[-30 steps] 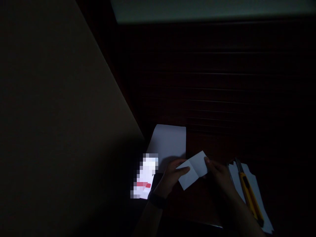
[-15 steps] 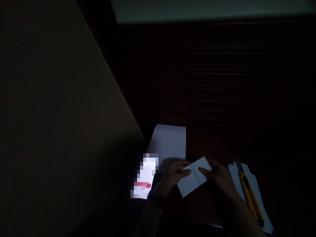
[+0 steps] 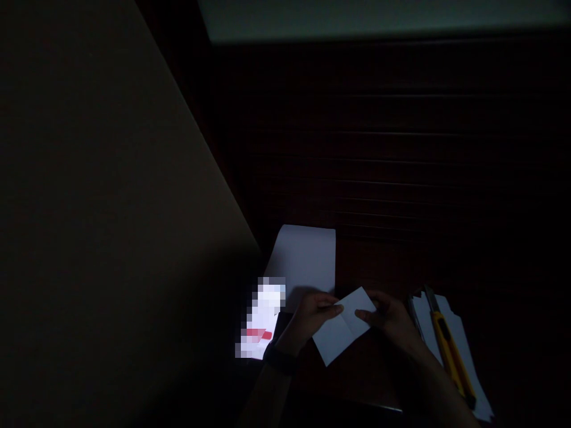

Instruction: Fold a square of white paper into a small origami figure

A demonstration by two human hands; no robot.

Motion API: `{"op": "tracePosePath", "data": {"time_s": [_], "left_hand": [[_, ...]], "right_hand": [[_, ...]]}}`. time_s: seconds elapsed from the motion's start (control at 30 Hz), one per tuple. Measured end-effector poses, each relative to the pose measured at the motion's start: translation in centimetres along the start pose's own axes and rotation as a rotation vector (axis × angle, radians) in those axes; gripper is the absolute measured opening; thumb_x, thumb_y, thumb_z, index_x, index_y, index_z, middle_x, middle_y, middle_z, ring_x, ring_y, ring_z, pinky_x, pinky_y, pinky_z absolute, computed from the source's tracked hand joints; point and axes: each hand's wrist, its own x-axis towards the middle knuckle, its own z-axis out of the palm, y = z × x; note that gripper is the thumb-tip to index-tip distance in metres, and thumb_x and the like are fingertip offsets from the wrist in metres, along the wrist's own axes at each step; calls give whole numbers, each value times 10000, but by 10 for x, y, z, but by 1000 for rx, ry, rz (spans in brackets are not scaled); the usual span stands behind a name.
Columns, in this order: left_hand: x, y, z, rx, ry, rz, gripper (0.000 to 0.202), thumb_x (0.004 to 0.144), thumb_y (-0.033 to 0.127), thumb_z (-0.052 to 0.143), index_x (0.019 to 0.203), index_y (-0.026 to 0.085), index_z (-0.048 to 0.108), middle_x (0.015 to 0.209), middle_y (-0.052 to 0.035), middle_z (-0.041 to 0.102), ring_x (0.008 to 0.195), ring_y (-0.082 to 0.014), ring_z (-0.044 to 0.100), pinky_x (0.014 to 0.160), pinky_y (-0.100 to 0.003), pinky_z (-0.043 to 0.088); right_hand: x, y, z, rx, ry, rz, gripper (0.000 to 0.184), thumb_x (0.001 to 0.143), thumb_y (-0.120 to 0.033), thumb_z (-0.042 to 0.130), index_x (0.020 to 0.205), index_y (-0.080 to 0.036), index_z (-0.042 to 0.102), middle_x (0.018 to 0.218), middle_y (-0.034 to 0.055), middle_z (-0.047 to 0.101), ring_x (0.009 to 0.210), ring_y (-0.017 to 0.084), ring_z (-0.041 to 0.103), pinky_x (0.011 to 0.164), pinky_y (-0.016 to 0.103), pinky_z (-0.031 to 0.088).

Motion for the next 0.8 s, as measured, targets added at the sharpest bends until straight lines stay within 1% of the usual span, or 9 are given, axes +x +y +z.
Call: {"op": "tracePosePath", "data": {"time_s": [0.13,0.23,0.3,0.43,0.57,0.67,0.73,0.8], "left_hand": [[-1,3,1,-6,39,6,260,679,368,680,807,142,680,779,-61,683,713,-199,624,618,-268,449],[-1,4,2,-9,56,3,249,676,363,681,795,143,679,775,-64,685,710,-205,626,616,-277,452],[-1,3,2,-11,55,3,246,672,361,685,785,143,681,775,-68,687,710,-210,630,621,-284,454],[0,-1,0,-20,57,3,261,652,372,701,776,144,680,785,-69,693,727,-217,633,638,-291,455],[-2,1,0,-15,-5,-4,270,667,364,692,808,134,691,811,-77,695,745,-218,631,650,-289,451],[-4,5,1,-64,-46,-12,290,685,365,679,855,131,691,838,-81,694,745,-214,628,650,-286,452],[-5,5,1,-99,-23,-35,309,684,374,680,873,131,687,837,-81,692,743,-216,629,654,-291,457],[-6,4,1,-108,50,-53,320,666,381,695,877,141,683,837,-72,690,758,-220,629,666,-295,463]], "right_hand": [[1,-2,-2,13,17,1,426,643,-298,737,1026,-174,597,890,78,705,772,241,649,664,340,502],[0,-3,-4,21,33,7,429,638,-313,743,1016,-169,599,853,83,713,742,244,655,655,348,503],[0,-4,-4,24,58,15,440,625,-325,752,1007,-165,603,835,86,715,725,251,657,645,356,505],[0,-7,-2,42,118,-7,420,612,-339,760,971,-172,618,869,89,711,746,259,653,643,355,506],[0,-9,0,36,120,-33,384,615,-345,754,944,-184,640,882,75,705,754,249,643,631,333,498],[0,-7,0,56,111,-29,440,583,-321,781,978,-190,638,893,64,697,753,243,636,636,331,492],[0,-4,-1,119,115,-14,467,595,-313,777,1020,-199,621,878,55,696,741,235,637,638,333,489],[0,0,-1,205,128,11,443,629,-318,756,1031,-201,613,836,46,695,717,223,638,633,333,488]]}}
